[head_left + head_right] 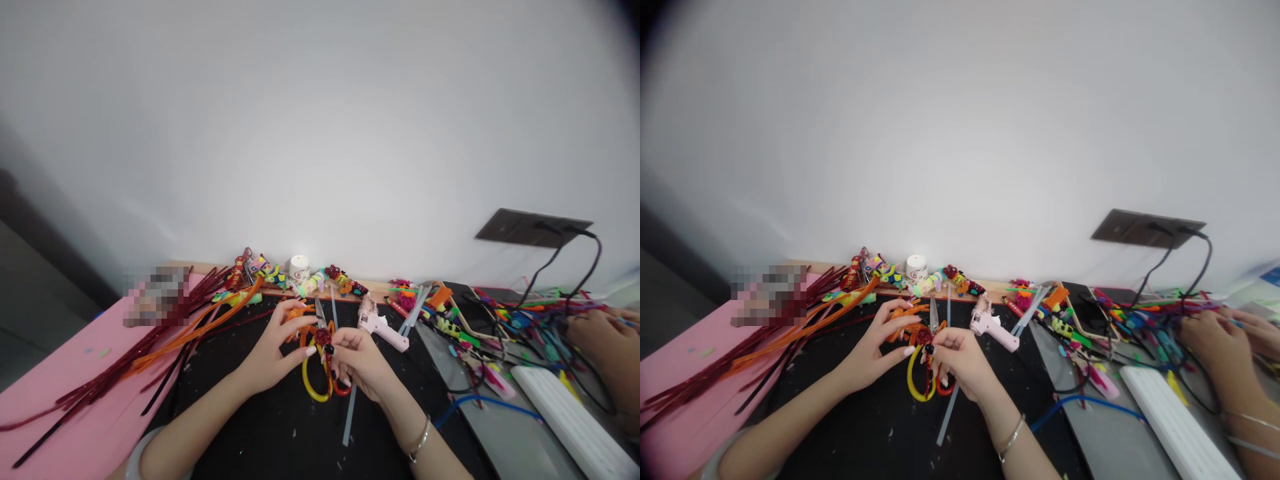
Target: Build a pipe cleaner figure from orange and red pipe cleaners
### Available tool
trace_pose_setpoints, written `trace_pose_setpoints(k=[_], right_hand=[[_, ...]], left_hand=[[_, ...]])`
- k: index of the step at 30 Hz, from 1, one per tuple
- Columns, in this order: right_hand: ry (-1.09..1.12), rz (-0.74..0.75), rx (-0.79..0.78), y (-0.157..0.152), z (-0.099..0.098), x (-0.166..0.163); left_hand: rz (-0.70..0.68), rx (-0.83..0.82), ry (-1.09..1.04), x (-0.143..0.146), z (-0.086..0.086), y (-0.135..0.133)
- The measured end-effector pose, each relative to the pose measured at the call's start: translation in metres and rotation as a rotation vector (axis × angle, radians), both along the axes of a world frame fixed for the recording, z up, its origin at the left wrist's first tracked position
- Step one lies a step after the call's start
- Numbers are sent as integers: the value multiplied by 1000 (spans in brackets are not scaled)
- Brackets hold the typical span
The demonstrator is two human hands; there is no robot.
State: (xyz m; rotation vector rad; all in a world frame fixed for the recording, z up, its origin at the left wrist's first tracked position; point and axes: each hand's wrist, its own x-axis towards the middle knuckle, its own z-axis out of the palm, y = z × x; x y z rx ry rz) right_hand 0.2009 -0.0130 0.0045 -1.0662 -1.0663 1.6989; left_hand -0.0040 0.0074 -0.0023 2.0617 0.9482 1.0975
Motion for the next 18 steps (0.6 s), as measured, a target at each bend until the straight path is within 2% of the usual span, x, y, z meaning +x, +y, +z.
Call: trace_pose_setpoints(k=[8,18], right_hand=[[27,234,-87,-3,2,5],[-23,249,-109,-2,1,5]], left_hand=[[-118,58,45,-2,2,0],[-159,100,93,-1,1,0]])
